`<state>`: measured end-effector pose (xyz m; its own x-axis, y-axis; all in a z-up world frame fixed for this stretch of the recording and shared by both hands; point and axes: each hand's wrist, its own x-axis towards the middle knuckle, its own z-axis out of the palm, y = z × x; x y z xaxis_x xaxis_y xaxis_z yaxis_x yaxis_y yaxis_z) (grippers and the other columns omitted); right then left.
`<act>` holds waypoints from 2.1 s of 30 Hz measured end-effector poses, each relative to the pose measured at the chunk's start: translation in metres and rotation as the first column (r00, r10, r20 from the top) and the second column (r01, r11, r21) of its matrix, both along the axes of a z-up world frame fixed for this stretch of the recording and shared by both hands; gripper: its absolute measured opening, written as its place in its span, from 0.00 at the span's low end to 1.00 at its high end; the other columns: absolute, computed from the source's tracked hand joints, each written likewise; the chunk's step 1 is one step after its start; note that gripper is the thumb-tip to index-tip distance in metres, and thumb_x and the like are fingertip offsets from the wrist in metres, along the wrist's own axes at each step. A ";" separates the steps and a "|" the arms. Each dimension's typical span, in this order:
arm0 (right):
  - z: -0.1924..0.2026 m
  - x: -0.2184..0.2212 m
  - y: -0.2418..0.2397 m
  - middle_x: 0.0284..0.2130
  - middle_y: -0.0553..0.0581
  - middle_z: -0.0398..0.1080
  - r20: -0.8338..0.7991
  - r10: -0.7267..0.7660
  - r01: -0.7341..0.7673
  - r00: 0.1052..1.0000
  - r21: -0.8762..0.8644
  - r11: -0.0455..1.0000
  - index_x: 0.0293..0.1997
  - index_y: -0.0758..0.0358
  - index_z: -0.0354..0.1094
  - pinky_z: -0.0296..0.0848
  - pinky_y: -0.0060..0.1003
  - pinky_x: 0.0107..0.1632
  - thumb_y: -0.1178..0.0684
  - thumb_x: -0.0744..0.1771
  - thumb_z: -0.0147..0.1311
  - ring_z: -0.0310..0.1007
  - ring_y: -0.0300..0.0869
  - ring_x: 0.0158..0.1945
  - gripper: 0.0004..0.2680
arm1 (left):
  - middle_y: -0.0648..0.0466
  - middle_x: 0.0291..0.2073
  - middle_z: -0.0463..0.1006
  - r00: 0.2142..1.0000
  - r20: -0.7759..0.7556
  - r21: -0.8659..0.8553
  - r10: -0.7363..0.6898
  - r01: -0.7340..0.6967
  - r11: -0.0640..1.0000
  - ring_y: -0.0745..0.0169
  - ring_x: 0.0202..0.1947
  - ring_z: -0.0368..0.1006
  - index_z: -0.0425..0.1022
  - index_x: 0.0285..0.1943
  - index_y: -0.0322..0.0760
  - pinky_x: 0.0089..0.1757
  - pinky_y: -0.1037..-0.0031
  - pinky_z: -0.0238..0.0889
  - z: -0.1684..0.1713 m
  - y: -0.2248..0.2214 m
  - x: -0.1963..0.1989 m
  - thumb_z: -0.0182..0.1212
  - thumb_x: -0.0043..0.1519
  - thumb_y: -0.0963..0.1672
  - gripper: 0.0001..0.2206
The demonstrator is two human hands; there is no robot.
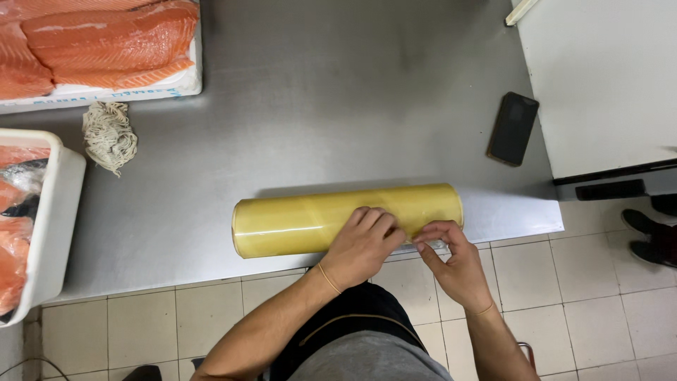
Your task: The person takes individual salmon fillets from a stack, places them on a metal prep surface, and wraps them in plastic film from a dispenser.
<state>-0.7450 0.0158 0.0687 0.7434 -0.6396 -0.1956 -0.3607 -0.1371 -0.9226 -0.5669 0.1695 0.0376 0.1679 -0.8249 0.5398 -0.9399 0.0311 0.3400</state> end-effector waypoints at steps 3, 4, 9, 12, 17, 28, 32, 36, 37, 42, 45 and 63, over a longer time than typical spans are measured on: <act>0.002 0.003 -0.003 0.47 0.59 0.87 -0.112 0.133 -0.159 0.985 -0.265 0.951 0.59 0.59 0.78 0.75 0.57 0.63 0.59 0.64 0.75 0.83 0.57 0.58 0.18 | 0.51 0.37 0.68 0.998 0.054 0.008 -0.036 0.036 0.999 0.45 0.47 0.72 0.76 0.43 0.40 0.51 0.57 0.68 -0.002 0.002 -0.002 0.50 0.76 0.41 0.09; -0.011 0.001 -0.008 0.44 0.52 0.84 -0.133 0.209 -0.247 0.969 -0.458 0.854 0.53 0.53 0.80 0.73 0.52 0.61 0.59 0.65 0.72 0.81 0.53 0.56 0.13 | 0.50 0.35 0.68 0.996 0.052 0.017 -0.075 0.074 0.997 0.45 0.44 0.72 0.75 0.43 0.40 0.47 0.57 0.68 0.001 0.003 -0.004 0.52 0.75 0.41 0.08; -0.026 0.001 -0.013 0.43 0.46 0.75 -0.165 0.349 -0.361 0.922 -0.688 0.629 0.50 0.47 0.80 0.64 0.44 0.51 0.53 0.72 0.59 0.70 0.47 0.49 0.05 | 0.55 0.40 0.77 0.988 0.154 0.212 -0.027 -0.006 0.977 0.50 0.41 0.71 0.78 0.56 0.42 0.42 0.61 0.63 0.030 0.017 0.016 0.61 0.65 0.40 0.11; -0.022 0.003 -0.018 0.43 0.47 0.78 -0.101 0.346 -0.326 0.933 -0.650 0.687 0.50 0.51 0.80 0.69 0.42 0.56 0.51 0.72 0.60 0.71 0.48 0.51 0.04 | 0.55 0.34 0.72 0.969 0.215 0.268 0.120 -0.177 0.947 0.50 0.38 0.67 0.76 0.39 0.47 0.40 0.59 0.60 0.034 0.028 0.030 0.69 0.70 0.48 0.09; -0.022 0.007 -0.030 0.41 0.46 0.79 -0.142 0.379 -0.376 0.914 -0.646 0.664 0.48 0.50 0.81 0.68 0.42 0.55 0.51 0.71 0.60 0.73 0.47 0.49 0.04 | 0.50 0.36 0.75 0.998 0.022 0.318 -0.066 0.056 0.947 0.43 0.40 0.72 0.76 0.47 0.40 0.41 0.56 0.71 0.032 0.056 0.009 0.63 0.62 0.39 0.07; -0.032 0.001 -0.044 0.42 0.41 0.82 -0.198 0.289 -0.350 0.937 -0.519 0.780 0.46 0.51 0.84 0.71 0.37 0.60 0.49 0.71 0.62 0.76 0.41 0.53 0.05 | 0.51 0.38 0.79 0.979 0.194 0.310 0.059 -0.118 0.943 0.48 0.42 0.73 0.77 0.43 0.44 0.48 0.59 0.66 0.033 0.118 0.056 0.62 0.64 0.41 0.03; -0.044 -0.003 -0.054 0.41 0.42 0.82 -0.257 0.273 -0.370 0.927 -0.518 0.771 0.47 0.50 0.83 0.71 0.37 0.61 0.45 0.71 0.61 0.76 0.41 0.54 0.07 | 0.56 0.34 0.75 0.942 0.327 0.280 0.082 -0.179 0.943 0.55 0.37 0.68 0.73 0.41 0.46 0.41 0.64 0.61 0.033 0.131 0.082 0.69 0.74 0.52 0.14; -0.044 0.001 -0.060 0.44 0.39 0.83 -0.297 0.273 -0.392 0.915 -0.496 0.775 0.48 0.48 0.84 0.72 0.36 0.60 0.44 0.72 0.60 0.76 0.40 0.55 0.07 | 0.57 0.38 0.73 0.923 0.361 0.231 0.135 -0.228 0.946 0.55 0.41 0.67 0.80 0.38 0.48 0.48 0.62 0.62 0.027 0.132 0.119 0.65 0.71 0.61 0.22; -0.043 0.002 -0.061 0.43 0.39 0.84 -0.304 0.271 -0.393 0.913 -0.483 0.782 0.47 0.48 0.85 0.71 0.36 0.61 0.44 0.71 0.60 0.76 0.40 0.55 0.08 | 0.60 0.34 0.73 0.938 0.326 0.185 0.121 -0.189 0.964 0.57 0.38 0.65 0.78 0.34 0.47 0.45 0.64 0.59 0.025 0.132 0.123 0.64 0.72 0.61 0.23; -0.037 0.009 -0.061 0.40 0.39 0.84 -0.291 0.267 -0.375 0.919 -0.432 0.821 0.44 0.50 0.84 0.72 0.34 0.53 0.47 0.71 0.61 0.75 0.38 0.53 0.06 | 0.61 0.24 0.73 0.932 0.337 0.033 0.135 -0.155 0.987 0.61 0.29 0.68 0.71 0.33 0.47 0.39 0.72 0.65 0.030 0.139 0.121 0.68 0.73 0.59 0.23; -0.033 0.019 -0.062 0.43 0.41 0.84 -0.275 0.238 -0.349 0.932 -0.490 0.799 0.48 0.50 0.85 0.75 0.34 0.54 0.46 0.71 0.61 0.77 0.38 0.54 0.07 | 0.57 0.20 0.71 0.968 0.207 0.080 0.143 -0.163 0.983 0.58 0.21 0.69 0.66 0.29 0.44 0.27 0.65 0.69 0.019 0.140 0.125 0.70 0.72 0.58 0.26; -0.036 -0.009 -0.078 0.36 0.48 0.80 -0.070 0.529 -0.475 0.846 -0.547 0.689 0.45 0.52 0.81 0.82 0.32 0.41 0.50 0.70 0.61 0.81 0.38 0.39 0.04 | 0.63 0.18 0.64 0.996 -0.060 0.548 -0.066 0.088 0.832 0.67 0.17 0.64 0.70 0.32 0.52 0.21 0.77 0.71 0.028 0.153 0.080 0.50 0.83 0.53 0.22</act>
<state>-0.7536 -0.0620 0.0326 0.9802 -0.1445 0.1353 -0.0172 -0.7430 -0.6691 -0.4872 0.3226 0.0658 0.1025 -0.9947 -0.0117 -0.9288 -0.0999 0.3568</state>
